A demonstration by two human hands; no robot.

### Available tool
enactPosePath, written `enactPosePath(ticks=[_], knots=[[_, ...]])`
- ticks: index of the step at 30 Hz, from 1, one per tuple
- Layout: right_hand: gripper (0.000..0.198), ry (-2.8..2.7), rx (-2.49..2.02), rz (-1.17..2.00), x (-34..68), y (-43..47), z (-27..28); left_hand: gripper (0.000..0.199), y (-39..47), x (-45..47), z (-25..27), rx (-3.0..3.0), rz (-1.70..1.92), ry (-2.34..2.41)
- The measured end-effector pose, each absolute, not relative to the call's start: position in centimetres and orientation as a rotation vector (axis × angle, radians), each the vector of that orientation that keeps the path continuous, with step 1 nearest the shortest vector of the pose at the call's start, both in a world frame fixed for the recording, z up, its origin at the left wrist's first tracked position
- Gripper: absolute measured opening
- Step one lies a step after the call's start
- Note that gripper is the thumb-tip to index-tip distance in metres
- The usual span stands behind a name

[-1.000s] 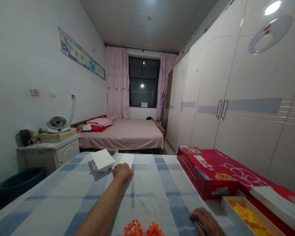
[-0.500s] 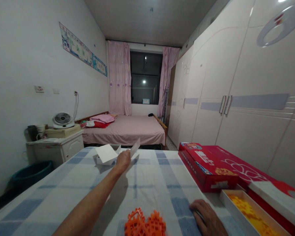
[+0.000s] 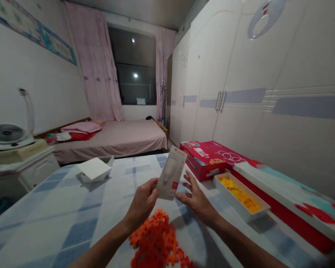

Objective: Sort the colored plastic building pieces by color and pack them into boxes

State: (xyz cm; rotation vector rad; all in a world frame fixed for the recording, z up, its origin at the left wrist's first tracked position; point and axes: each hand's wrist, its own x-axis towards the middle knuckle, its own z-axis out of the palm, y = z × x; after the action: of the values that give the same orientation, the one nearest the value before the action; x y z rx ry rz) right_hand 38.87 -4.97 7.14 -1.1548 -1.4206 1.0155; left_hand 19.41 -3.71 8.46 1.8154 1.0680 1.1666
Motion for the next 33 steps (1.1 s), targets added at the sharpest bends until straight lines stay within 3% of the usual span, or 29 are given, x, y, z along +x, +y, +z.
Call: enactPosePath(ticks=[4, 9, 17, 20, 22, 25, 29, 33], knots=[[0.093, -1.177, -1.0, 1.029, 36.8, -5.7, 7.2, 0.042, -5.8, 22.3, 7.4, 2.198, 1.166, 1.025], [0.075, -1.157, -1.083, 0.901, 39.1, -6.3, 7.7, 0.044, -7.0, 24.5, 7.5, 2.321, 1.13, 0.898], [0.074, -1.373, -1.183, 0.709, 41.1, -8.6, 8.9, 0.029, -8.1, 28.1, 7.8, 2.397, 1.067, 0.903], [0.072, -1.432, -1.355, 0.545, 43.0, -8.6, 9.4, 0.045, -8.7, 28.1, 7.5, 2.424, 0.903, 0.865], [0.077, -1.441, -1.557, 0.217, 45.7, -8.1, 10.0, 0.059, -9.1, 27.2, 7.5, 2.456, 0.802, 0.831], [0.079, -1.447, -1.965, -0.215, 50.5, -7.1, 10.3, 0.058, -9.2, 24.8, 7.2, 2.457, 0.728, 0.891], [0.072, -1.579, -2.404, -0.163, 54.9, -5.7, 8.9, 0.05, -8.5, 21.2, 6.2, 2.38, 0.769, 1.072], [0.069, -1.699, -2.504, -0.057, 56.5, -4.7, 7.2, 0.047, -7.7, 18.1, 4.9, 2.304, 0.828, 1.179]])
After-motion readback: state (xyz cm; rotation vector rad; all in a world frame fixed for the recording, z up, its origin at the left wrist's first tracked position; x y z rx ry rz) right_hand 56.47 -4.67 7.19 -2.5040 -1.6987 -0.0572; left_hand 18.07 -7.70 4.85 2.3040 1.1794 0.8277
